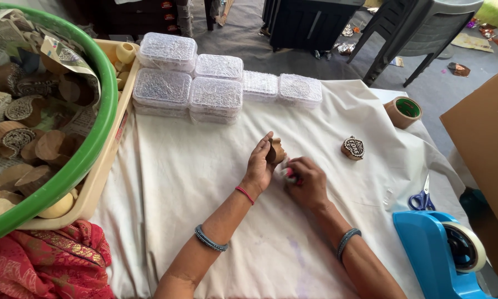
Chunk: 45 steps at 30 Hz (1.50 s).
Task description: The person cleans a patterned wooden block using a cloth, then wraps it in bubble wrap and places it inside a clear plastic container.
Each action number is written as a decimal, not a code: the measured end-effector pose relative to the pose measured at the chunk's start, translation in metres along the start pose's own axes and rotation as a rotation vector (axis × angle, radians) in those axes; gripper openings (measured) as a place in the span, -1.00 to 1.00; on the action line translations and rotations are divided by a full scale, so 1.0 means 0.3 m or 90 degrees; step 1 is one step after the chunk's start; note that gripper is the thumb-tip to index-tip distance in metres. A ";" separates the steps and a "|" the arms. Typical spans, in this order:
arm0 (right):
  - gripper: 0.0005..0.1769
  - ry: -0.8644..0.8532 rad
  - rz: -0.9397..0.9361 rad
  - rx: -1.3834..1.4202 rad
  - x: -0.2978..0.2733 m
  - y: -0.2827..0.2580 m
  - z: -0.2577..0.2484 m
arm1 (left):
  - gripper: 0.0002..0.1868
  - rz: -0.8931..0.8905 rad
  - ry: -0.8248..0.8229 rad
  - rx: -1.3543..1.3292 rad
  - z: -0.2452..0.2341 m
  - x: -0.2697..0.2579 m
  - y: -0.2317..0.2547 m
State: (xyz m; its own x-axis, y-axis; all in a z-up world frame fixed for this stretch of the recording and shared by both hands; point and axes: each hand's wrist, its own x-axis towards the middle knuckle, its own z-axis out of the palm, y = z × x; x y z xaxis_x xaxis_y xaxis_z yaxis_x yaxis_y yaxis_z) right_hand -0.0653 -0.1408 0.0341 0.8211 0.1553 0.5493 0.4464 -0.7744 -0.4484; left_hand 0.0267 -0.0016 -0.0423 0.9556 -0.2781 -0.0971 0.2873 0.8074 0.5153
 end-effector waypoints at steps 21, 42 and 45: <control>-0.45 0.027 -0.067 -0.075 -0.005 0.032 0.021 | -0.56 0.005 -0.001 0.290 0.086 -0.077 -0.002; -0.53 -0.069 -0.131 0.004 -0.005 -0.044 0.000 | -0.86 0.037 0.055 0.003 0.059 -0.061 0.032; -0.55 -0.010 -0.097 0.010 0.001 -0.046 -0.005 | -0.87 0.033 0.108 0.036 0.080 -0.066 0.048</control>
State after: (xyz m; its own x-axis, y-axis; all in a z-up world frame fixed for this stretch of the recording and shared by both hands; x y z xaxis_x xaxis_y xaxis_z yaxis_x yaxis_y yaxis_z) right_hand -0.0718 -0.1310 0.0415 0.7484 0.2802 0.6012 0.5719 -0.7316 -0.3710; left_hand 0.0104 0.0030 -0.0127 0.9678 -0.1407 -0.2087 0.2373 0.7864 0.5703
